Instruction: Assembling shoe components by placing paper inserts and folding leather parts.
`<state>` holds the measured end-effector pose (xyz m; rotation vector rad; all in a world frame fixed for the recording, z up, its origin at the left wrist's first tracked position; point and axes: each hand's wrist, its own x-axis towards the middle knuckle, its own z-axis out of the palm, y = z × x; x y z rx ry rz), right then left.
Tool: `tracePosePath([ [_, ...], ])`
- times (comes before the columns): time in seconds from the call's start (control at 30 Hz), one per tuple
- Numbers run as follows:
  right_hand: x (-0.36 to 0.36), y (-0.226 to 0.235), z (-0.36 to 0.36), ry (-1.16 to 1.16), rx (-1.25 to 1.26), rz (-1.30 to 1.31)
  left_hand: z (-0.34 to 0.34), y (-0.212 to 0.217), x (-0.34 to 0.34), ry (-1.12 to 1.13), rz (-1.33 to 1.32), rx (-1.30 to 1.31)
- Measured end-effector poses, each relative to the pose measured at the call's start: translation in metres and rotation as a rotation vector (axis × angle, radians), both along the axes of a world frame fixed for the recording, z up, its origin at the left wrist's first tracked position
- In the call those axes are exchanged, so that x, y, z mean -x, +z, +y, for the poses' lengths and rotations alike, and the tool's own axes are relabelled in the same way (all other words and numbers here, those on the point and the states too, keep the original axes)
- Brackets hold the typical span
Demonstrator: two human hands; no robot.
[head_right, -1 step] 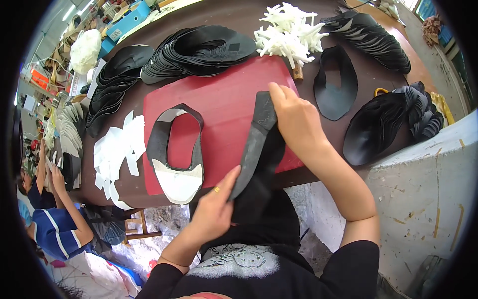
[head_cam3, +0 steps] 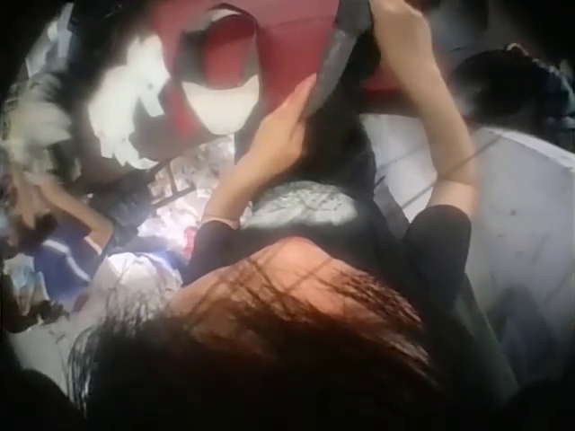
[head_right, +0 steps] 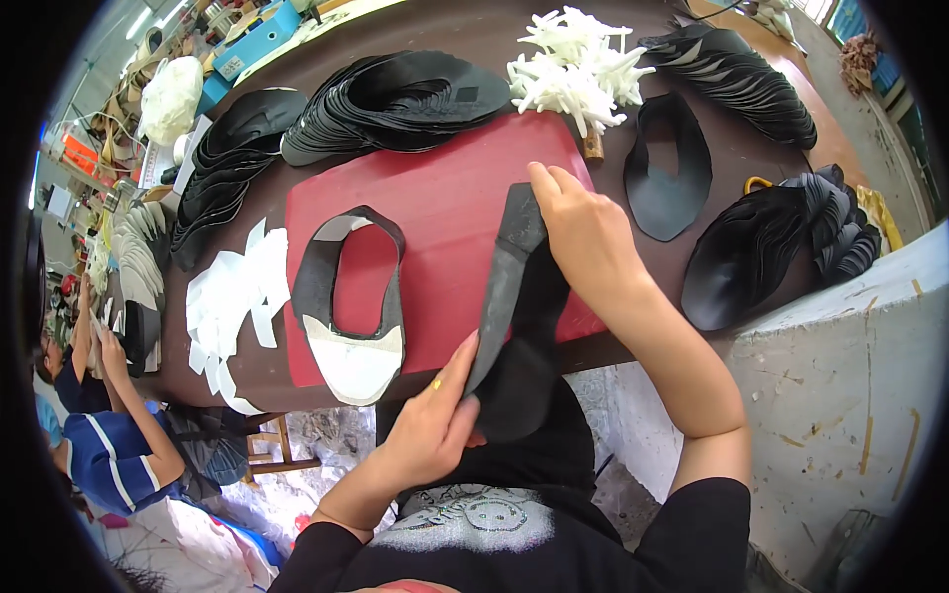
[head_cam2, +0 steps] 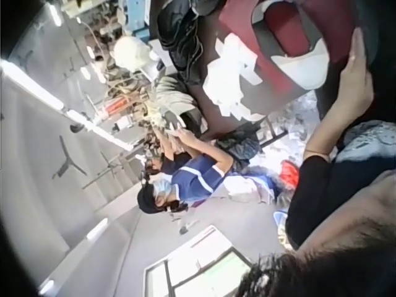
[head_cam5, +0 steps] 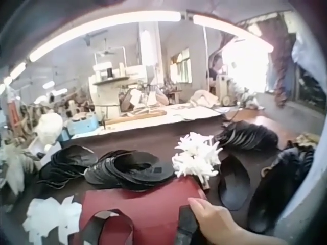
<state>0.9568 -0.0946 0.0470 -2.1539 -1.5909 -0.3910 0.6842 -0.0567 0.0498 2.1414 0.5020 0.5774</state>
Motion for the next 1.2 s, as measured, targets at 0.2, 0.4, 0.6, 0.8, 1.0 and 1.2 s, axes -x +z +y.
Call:
tracePosePath([
  [0.2, -0.044, -0.003, 0.035, -0.119, 0.105, -0.225, 0.039, -0.037, 0.043, 0.173, 0.091, -0.588],
  [0.4, -0.044, -0.008, 0.041, -0.019, -0.154, -0.149, 0.039, -0.038, -0.009, 0.356, 0.342, -0.684],
  [0.6, 0.021, 0.001, -0.015, -0.452, 0.183, 0.427, 0.048, -0.014, -0.072, 0.095, 0.161, -0.652],
  [0.8, 0.056, -0.016, -0.020, -0.492, 0.153, 0.691, 0.084, -0.037, -0.113, 0.114, 0.173, -0.412],
  [1.0, 0.024, -0.032, 0.023, -0.138, -0.259, 1.096, 0.141, -0.006, -0.088, -0.001, -0.054, 0.153],
  [1.2, 0.063, 0.027, 0.109, 0.003, -0.515, 1.077, 0.176, 0.045, -0.038, 0.192, -0.473, 0.475],
])
